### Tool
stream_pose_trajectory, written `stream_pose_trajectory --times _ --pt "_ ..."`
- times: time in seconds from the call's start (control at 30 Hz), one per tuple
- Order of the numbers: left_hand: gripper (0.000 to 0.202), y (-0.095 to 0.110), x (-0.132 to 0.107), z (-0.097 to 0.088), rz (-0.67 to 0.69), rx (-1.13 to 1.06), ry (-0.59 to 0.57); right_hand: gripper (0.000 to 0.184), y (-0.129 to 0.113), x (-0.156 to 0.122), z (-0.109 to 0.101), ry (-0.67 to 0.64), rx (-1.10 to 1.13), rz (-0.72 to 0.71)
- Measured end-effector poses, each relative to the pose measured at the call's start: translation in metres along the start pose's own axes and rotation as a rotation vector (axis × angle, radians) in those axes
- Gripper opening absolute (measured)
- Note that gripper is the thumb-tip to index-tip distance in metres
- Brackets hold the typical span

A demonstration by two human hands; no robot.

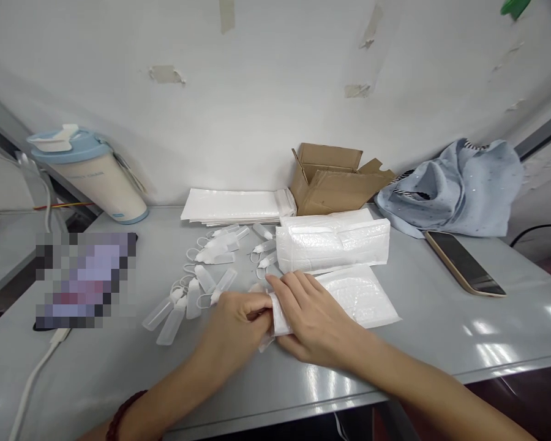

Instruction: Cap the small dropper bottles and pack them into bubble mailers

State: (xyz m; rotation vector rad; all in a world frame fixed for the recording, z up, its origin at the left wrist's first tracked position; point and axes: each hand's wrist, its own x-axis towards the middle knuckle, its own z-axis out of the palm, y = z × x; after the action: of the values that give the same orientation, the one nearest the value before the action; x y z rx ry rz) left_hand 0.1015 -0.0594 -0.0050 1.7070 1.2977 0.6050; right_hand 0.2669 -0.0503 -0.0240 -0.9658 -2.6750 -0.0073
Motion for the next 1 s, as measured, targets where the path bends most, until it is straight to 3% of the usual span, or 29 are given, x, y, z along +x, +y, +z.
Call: stream_pose_trajectory --times 0.1,0.27,0.4,0.5,0.57,0.67,0.73,0.83,1.0 --pt "0.023 0.000 0.001 0.001 -0.047 -0.027 -0.007 0.059 0.000 0.000 0.001 0.005 0.022 0.013" --pt "0.025 -0.003 -0.001 0.010 0.067 0.110 0.137 0.063 -0.002 0.000 0.005 0.017 0.051 0.019" --pt "0.026 -0.005 0.001 0.012 0.128 0.200 0.178 0.065 -0.003 0.001 0.009 0.015 0.082 0.031" --pt "0.024 -0.006 0.006 0.001 0.107 0.185 0.139 0.072 0.000 0.001 0.006 -0.023 0.096 0.038" --pt "0.016 -0.007 0.009 -0.013 0.020 0.155 0.112 0.080 0.004 -0.001 0.002 -0.059 0.079 0.038" --pt "0.015 -0.011 0.012 -0.034 -0.081 0.288 0.206 0.083 0.009 -0.007 -0.003 -0.118 -0.002 0.026" --pt "0.023 -0.016 0.012 -0.042 -0.145 0.340 0.147 0.078 0.009 -0.011 -0.003 -0.169 -0.045 0.002" --pt "0.029 -0.021 0.011 -0.041 -0.238 0.230 -0.031 0.069 0.005 -0.014 0.005 -0.195 -0.082 -0.039" --pt "0.031 -0.016 0.010 -0.032 -0.248 -0.143 -0.138 0.036 -0.003 -0.011 0.015 0.027 -0.275 -0.190"
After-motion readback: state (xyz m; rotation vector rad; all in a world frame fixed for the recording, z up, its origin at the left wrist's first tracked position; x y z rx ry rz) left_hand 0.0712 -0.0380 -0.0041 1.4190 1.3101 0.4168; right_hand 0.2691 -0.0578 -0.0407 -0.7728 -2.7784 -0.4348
